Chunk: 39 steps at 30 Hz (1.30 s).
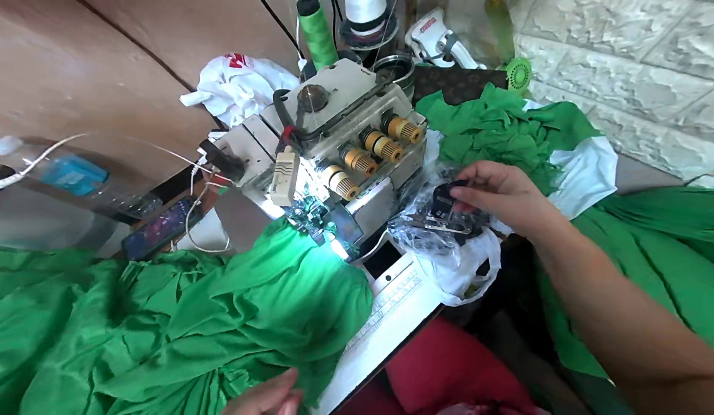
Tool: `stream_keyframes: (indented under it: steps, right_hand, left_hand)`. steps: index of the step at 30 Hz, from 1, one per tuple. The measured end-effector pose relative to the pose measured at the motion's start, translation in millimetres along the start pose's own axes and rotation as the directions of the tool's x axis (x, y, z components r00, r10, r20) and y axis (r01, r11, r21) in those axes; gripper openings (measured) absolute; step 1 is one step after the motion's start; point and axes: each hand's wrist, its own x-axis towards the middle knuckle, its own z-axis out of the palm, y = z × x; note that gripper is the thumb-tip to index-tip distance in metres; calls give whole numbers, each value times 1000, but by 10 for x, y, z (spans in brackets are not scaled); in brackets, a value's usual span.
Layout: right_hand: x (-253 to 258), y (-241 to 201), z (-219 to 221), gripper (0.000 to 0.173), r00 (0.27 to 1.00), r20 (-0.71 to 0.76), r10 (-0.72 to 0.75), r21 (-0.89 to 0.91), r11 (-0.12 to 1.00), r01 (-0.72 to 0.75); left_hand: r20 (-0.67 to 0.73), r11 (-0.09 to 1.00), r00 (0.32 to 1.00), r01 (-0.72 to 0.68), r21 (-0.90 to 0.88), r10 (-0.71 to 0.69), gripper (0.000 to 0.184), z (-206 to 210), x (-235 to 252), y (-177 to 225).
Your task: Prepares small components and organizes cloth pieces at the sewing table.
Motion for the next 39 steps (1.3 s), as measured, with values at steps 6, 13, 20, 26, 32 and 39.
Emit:
stream_keyframes:
  steps: [6,13,20,26,32,39]
  right_hand:
    - [-421,-183,725,6,982,180,-65,428,904,-19]
    - [-667,-290,1203,17,929,279,-242,442,891,100]
    - [-948,-347,1729,17,949,274,-153,806,575,-140]
    - [-742,-337,1564,7,957,228,-179,702,712,-34]
    - [-641,-293,1414,17,934,277,-225,409,907,97]
    - [-655,-347,1443,16,859,317,-402,289,904,316]
  left_hand:
    - [-69,991,997,33,-128,-42,19,692,294,108]
    - [-154,955,986,16,-295,-64,14,936,484,-14]
    - [-373,761,899,-72,-644,-230,9,1120,279,19]
    - [-344,749,889,-2,-662,-302,10,893,183,-122]
    - [-358,986,933,-101,-135,46,8,474,197,-20]
    - [-135,955,981,98,-281,-141,25,580,252,-11]
